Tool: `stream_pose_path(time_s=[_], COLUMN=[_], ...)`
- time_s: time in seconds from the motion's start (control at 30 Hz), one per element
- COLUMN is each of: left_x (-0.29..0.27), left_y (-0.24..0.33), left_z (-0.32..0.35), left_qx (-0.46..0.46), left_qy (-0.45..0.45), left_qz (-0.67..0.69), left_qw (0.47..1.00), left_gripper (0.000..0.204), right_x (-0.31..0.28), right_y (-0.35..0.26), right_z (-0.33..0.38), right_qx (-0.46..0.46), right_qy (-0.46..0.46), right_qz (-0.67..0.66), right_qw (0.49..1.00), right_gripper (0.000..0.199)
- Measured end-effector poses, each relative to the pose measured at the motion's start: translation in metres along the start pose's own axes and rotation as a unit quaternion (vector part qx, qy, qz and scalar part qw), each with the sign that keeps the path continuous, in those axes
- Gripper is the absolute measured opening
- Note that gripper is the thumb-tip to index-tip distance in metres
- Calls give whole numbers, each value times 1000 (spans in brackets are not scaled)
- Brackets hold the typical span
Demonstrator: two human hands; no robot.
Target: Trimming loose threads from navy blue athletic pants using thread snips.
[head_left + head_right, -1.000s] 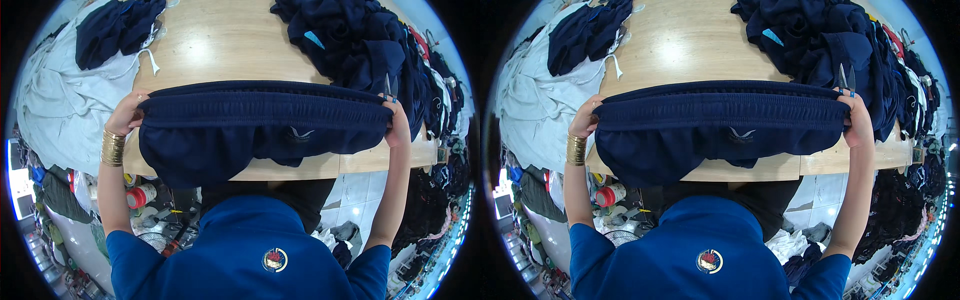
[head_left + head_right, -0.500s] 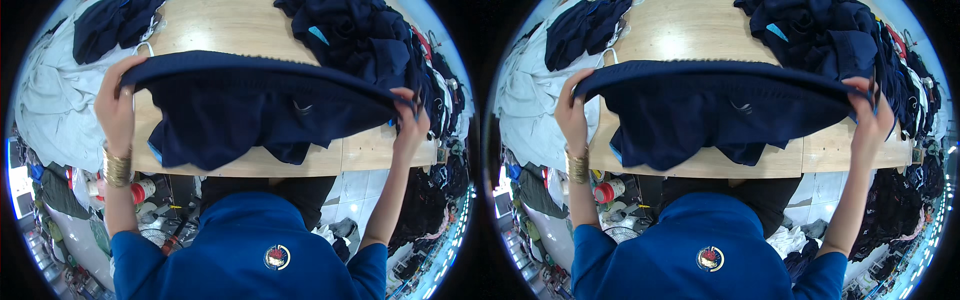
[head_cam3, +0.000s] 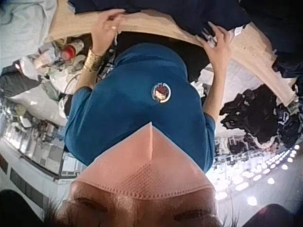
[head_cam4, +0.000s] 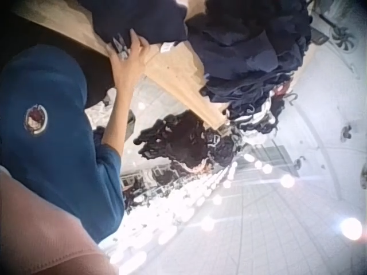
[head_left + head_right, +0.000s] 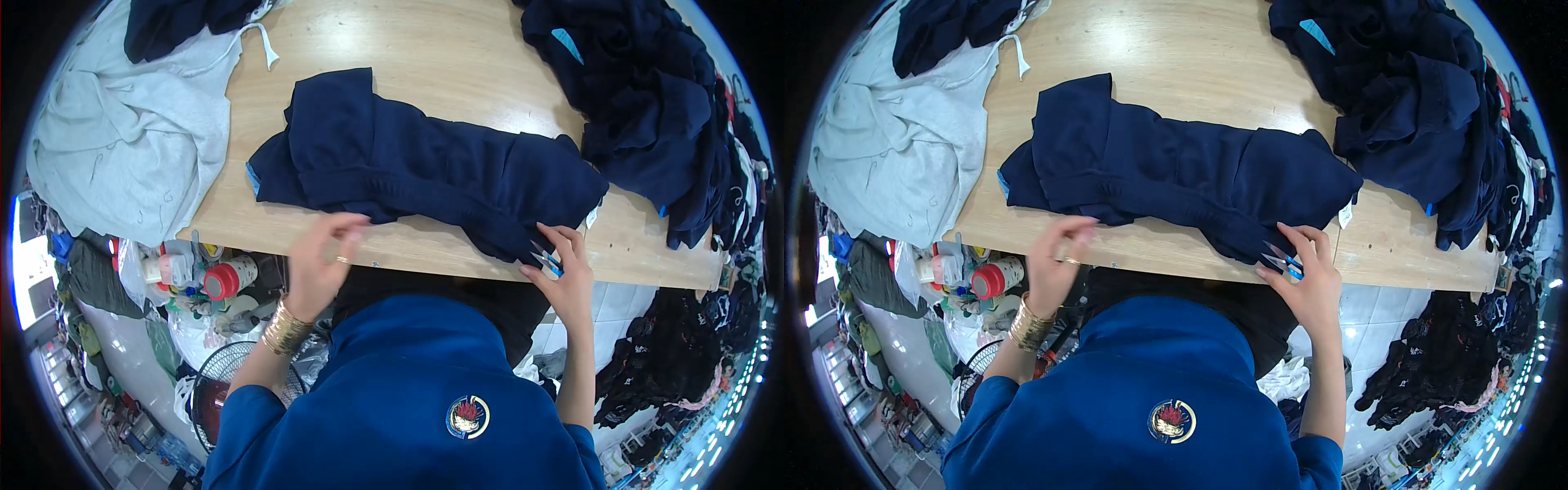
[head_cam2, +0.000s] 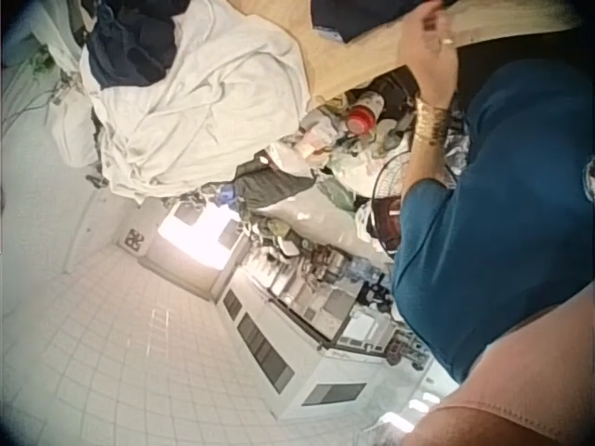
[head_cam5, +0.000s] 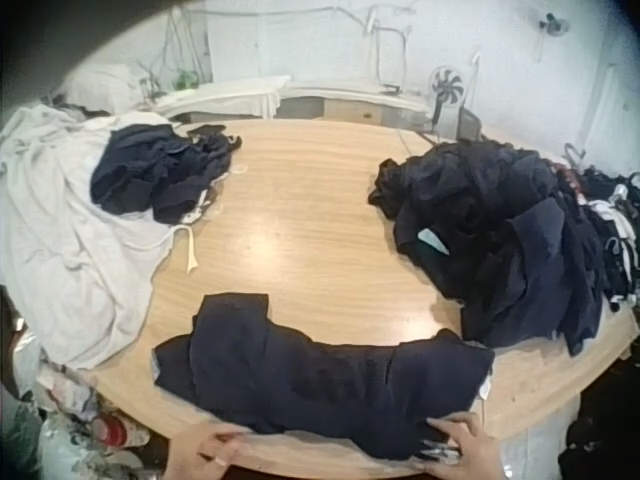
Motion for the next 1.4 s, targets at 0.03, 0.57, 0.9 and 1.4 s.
stream_pose_path(time_s=[0.03, 0.57, 0.9, 1.4], left_x=[12, 89, 83, 80], left_y=[0, 26, 39, 47], left_z=[4, -16, -13, -21], left_qx=[-147, -350, -207, -360], left_qy=[-127, 30, 47, -47], left_qz=[190, 509, 458, 594], left_qw=[962, 786, 863, 718], left_gripper=[32, 18, 15, 15], right_x=[0, 25, 64, 53], right_y=[-2, -54, -88, -75], right_z=[-1, -13, -50, -32], right_qx=[-2, -66, -113, 1], right_qy=[-2, 46, 33, -77], right_qz=[0, -147, -228, -317], right_qw=[1000, 986, 966, 945], right_gripper=[50, 22, 16, 19])
Point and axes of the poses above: each hand's wrist, its own z-axis away from the middle knuckle, its own x-axis out of the palm, y = z × x, the point moved 2 cm from there along -z, towards the middle knuckle, and after that the axes turned 4 degrees about y, right-handed, at the moved point
